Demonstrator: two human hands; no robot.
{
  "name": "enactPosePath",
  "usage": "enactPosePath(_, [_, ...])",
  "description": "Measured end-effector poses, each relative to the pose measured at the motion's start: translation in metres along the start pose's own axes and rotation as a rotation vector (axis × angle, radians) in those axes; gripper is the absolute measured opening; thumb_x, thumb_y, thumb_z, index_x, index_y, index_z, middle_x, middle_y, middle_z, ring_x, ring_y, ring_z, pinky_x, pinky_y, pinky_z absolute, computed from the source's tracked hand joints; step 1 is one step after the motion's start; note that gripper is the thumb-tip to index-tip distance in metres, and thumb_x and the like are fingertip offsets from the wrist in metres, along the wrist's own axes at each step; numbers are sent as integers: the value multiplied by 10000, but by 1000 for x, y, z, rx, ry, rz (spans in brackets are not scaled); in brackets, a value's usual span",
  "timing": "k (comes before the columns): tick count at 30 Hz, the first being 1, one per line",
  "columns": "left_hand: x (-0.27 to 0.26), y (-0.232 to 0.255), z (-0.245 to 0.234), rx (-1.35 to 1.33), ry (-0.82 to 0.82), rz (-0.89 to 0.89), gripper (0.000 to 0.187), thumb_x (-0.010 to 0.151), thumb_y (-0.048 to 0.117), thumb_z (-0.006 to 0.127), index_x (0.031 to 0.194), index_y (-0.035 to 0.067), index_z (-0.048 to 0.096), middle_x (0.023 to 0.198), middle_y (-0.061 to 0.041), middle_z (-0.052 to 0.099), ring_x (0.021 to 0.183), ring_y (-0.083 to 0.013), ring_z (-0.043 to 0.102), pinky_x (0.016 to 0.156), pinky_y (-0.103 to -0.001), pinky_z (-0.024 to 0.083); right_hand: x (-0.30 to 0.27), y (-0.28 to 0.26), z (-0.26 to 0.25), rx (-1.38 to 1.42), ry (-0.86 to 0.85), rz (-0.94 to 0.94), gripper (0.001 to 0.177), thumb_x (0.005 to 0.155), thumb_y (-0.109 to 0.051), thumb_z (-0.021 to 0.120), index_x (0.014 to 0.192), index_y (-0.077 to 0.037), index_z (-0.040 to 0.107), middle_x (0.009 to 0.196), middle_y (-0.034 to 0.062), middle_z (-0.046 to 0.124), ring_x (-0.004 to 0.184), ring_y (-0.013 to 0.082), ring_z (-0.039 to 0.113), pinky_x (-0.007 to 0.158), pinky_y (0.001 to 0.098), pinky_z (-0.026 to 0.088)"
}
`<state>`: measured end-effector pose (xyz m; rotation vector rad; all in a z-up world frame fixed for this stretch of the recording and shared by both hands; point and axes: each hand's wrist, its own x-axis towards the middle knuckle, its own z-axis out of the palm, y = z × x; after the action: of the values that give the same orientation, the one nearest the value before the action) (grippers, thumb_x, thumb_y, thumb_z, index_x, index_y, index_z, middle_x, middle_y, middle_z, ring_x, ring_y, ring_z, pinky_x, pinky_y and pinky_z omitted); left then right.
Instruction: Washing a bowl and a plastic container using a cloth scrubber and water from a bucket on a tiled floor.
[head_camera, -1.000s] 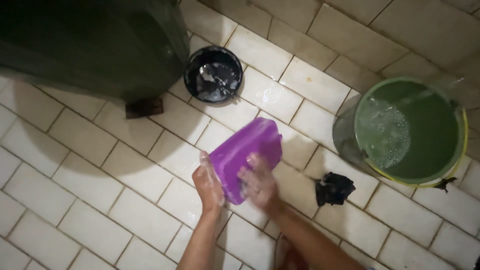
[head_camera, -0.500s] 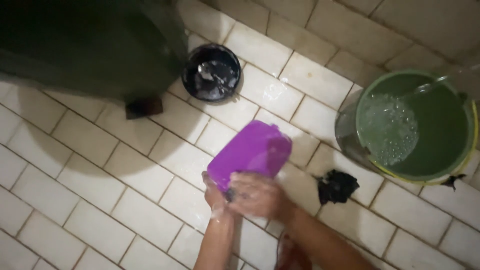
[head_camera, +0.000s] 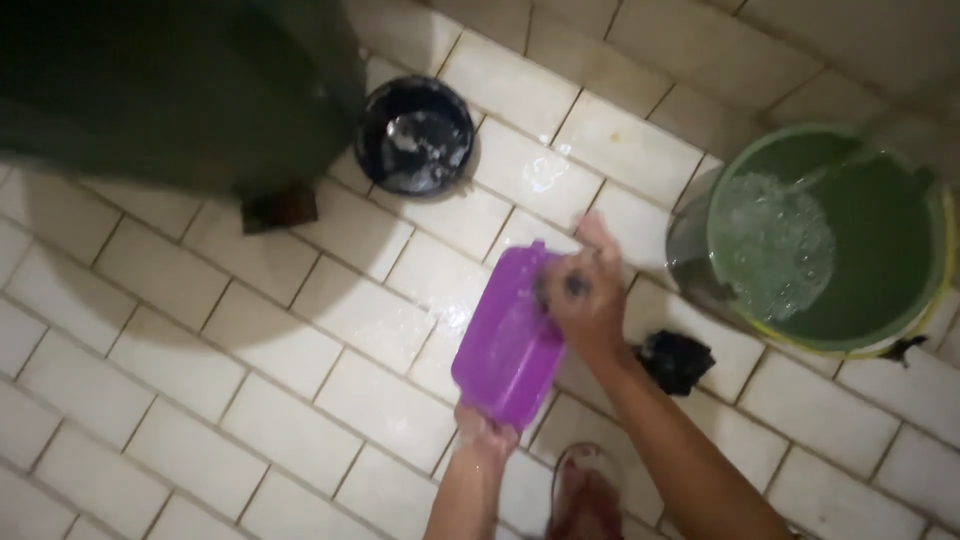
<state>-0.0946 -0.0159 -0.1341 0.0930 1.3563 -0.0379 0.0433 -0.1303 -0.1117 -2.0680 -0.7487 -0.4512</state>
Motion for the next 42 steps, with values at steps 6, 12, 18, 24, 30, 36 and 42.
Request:
enactPosePath(6, [59, 4, -46, 113, -896, 685, 455, 1175, 296, 475, 1445, -68, 516, 1198, -224, 653, 965, -339, 712, 697, -417, 608, 46, 53, -19, 770, -443, 1304, 335, 874, -323, 697, 1079, -59, 717, 1055, 144, 702, 922, 228, 680, 799, 350, 574])
enactPosePath(12, [42, 104, -29, 213, -426, 481, 716, 1024, 610, 452, 1391, 13, 601, 1274, -134, 684, 1099, -208, 675, 1010, -395, 515, 63, -6, -49, 409, -430, 1370, 662, 917, -512, 663, 1163, 101, 714, 1036, 241, 714, 823, 269, 677, 719, 404, 562])
enactPosePath(18, [-23, 175, 24, 1129, -1461, -62, 660, 1044, 531, 581, 1377, -34, 651, 1032, -259, 762, 819, -310, 794, 654, -471, 646, 4, 30, -42, 346, -247, 1515, 989, 894, -683, 555, 1555, -39, 198, 1277, 181, 605, 1067, 257, 684, 891, 384, 569])
enactPosePath(24, [-97, 109, 76, 1862, -396, 557, 621, 909, 665, 484, 956, 156, 836, 643, -135, 744, 536, -233, 745, 643, -408, 639, -3, 26, -51, 501, -77, 1315, 765, 868, -546, 716, 1356, 5, 507, 1176, 140, 665, 1010, 210, 691, 859, 395, 585])
enactPosePath(30, [-107, 73, 77, 1882, -72, 1159, 444, 903, 572, 573, 924, 214, 834, 658, -201, 715, 584, -375, 685, 593, -490, 549, -3, 13, -31, 594, -93, 987, 470, 1051, -444, 570, 1051, -17, 768, 986, 111, 728, 850, 184, 667, 790, 304, 545])
enactPosePath(36, [-59, 56, 66, 1863, 45, 1342, 513, 1075, 433, 458, 838, 119, 787, 666, -225, 687, 635, -430, 675, 649, -527, 550, 6, -68, 2, -505, -212, -141, 260, 914, -155, 731, 1156, -63, 742, 1134, 119, 701, 974, 294, 667, 786, 449, 510])
enactPosePath(42, [-56, 57, 53, 1769, -12, 1349, 443, 1048, 365, 440, 944, 101, 781, 699, -227, 697, 650, -458, 663, 639, -568, 532, 37, -55, -11, -133, -246, -187, 341, 918, -100, 674, 1247, -16, 704, 1207, 156, 683, 1110, 340, 642, 945, 510, 479])
